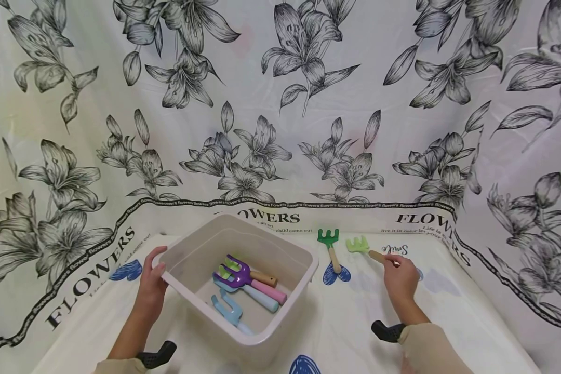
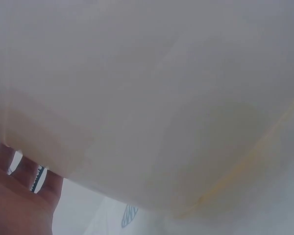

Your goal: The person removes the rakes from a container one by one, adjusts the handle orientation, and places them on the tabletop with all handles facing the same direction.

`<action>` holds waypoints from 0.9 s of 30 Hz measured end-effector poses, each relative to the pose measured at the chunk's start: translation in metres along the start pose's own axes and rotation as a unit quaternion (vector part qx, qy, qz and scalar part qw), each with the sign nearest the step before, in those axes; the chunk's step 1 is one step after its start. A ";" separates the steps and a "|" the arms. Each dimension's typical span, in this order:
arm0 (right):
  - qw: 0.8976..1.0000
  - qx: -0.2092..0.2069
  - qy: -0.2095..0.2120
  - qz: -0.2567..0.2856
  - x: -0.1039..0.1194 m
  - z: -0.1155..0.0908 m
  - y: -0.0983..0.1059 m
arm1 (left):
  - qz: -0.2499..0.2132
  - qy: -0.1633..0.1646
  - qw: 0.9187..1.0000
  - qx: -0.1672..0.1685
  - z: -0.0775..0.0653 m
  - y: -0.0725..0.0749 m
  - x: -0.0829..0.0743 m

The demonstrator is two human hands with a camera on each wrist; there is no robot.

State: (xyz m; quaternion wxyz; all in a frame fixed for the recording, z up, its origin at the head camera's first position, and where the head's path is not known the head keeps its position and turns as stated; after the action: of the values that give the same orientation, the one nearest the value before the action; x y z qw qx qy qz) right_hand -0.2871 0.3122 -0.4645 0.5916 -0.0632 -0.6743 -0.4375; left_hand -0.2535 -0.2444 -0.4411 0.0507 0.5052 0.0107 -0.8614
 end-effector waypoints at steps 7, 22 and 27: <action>0.999 0.050 -0.011 -0.001 -0.012 0.003 -0.008 | -0.006 -0.005 1.000 -0.007 0.000 0.001 0.003; 0.988 0.140 -0.065 -0.021 -0.017 0.006 -0.036 | -0.012 -0.008 1.000 -0.004 -0.003 0.001 0.002; 0.986 0.147 -0.074 -0.020 -0.018 0.009 -0.043 | -0.022 -0.010 1.000 -0.005 0.000 0.001 0.004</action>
State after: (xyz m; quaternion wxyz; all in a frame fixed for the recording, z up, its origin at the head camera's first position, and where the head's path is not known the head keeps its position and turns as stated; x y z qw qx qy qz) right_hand -0.3140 0.2997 -0.5012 0.5342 0.0064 -0.7742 -0.3396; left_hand -0.2553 -0.2452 -0.4442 0.0342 0.4957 0.0253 -0.8674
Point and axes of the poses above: each hand's wrist, its own z-axis towards the middle knuckle, its own y-axis out of the back of the hand, x = y × z, the point moved 1 cm from there along z, towards the middle knuckle, and after that the axes turned 11 degrees about -y, right-handed, at the moved point
